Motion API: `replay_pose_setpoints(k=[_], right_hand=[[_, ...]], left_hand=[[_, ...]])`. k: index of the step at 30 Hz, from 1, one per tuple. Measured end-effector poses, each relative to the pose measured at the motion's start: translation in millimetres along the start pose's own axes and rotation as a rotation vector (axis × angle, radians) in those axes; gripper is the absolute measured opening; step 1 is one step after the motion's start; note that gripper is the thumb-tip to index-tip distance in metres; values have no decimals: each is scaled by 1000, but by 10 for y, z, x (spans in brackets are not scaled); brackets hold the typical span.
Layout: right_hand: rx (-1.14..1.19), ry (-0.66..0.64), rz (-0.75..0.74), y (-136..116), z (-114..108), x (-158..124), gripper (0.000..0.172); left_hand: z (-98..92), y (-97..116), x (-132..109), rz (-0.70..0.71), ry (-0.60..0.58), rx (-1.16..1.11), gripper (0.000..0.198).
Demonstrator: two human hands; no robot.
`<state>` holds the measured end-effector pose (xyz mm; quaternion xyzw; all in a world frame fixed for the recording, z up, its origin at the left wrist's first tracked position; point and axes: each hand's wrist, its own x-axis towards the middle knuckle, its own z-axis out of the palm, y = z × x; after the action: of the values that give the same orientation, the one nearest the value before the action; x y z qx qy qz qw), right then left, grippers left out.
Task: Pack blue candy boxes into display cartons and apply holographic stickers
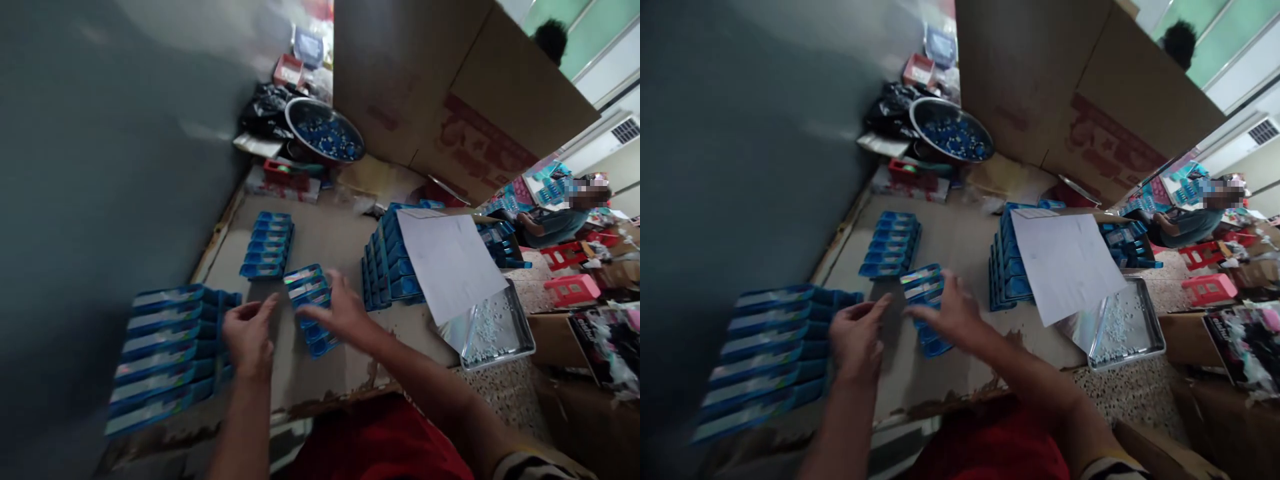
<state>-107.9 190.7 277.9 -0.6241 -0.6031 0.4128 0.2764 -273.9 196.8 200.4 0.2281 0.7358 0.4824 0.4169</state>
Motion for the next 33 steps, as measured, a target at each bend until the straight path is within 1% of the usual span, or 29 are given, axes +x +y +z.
replay_pose_setpoints(k=[1, 2, 3, 4, 5, 6, 7, 8, 9, 10, 11, 12, 13, 14, 15, 16, 18, 20, 22, 25, 27, 28, 30, 33], right_hand=[[-20, -96, -94, -73, -172, -298, 54], [-25, -161, -182, -159, -387, -598, 53], [-29, -310, -283, -257, -645, -874, 42], [-35, -459, -367, -366, -938, -1105, 27], [-44, -570, -428, -476, -1259, -1270, 25], [-47, -518, -446, -580, -1596, -1355, 28], [-67, -378, -464, -666, -1936, -1350, 29], [-90, -149, -505, -725, -2266, -1257, 27], [-146, 102, -510, -749, -2573, -1084, 25], [-226, 329, -496, -737, -2847, -844, 21], [-321, 471, -479, -687, -3077, -561, 20], [-419, 528, -467, -604, -3259, -259, 19], [-514, 497, -449, -495, -3390, 37, 18], [-587, 435, -430, -367, -3473, 306, 18], [-641, 358, -418, -230, -3513, 531, 21], [-683, 284, -408, -92, -3519, 704, 25], [-735, 202, -405, 155, -3468, 895, 31], [-768, 207, -426, 323, -3392, 936, 32], [-792, 229, -466, 397, -3329, 919, 35], [-834, 213, -515, 368, -3270, 915, 39], [-868, 193, -522, 318, -3235, 936, 38], [-887, 188, -522, 301, -3213, 944, 38], [-929, 175, -535, 294, -3155, 936, 40], [-1007, 156, -575, 351, -3046, 840, 46]], left_hand=[[6, 178, -93, 72, 97, 9, 50], [49, 390, -197, 163, 150, 24, 45], [137, 632, -307, 273, 149, 41, 39], [274, 896, -416, 398, 84, 68, 32], [457, 1169, -518, 524, 6, 89, 28], [679, 1440, -609, 654, -69, 110, 26], [929, 1694, -685, 785, -159, 149, 26], [1191, 1920, -744, 895, -256, 206, 26], [1450, 2109, -785, 972, -339, 293, 26], [1691, 2253, -810, 1011, -412, 408, 29], [1903, 2350, -819, 1025, -485, 541, 37], [2077, 2402, -818, 1024, -544, 681, 48], [2210, 2415, -809, 1017, -586, 813, 60], [2301, 2397, -797, 1014, -611, 920, 69], [2357, 2358, -784, 1020, -619, 994, 73], [2383, 2308, -774, 1034, -614, 1030, 74], [2384, 2209, -765, 1068, -588, 1012, 68], [2361, 2143, -775, 1076, -572, 936, 62], [2345, 2116, -801, 1065, -564, 830, 52], [2345, 2108, -854, 1041, -590, 638, 27], [2358, 2094, -883, 1017, -580, 533, 13], [2368, 2081, -894, 1001, -560, 492, 10], [2393, 2045, -906, 959, -507, 422, 11], [2423, 1993, -911, 814, -454, 340, 11]])
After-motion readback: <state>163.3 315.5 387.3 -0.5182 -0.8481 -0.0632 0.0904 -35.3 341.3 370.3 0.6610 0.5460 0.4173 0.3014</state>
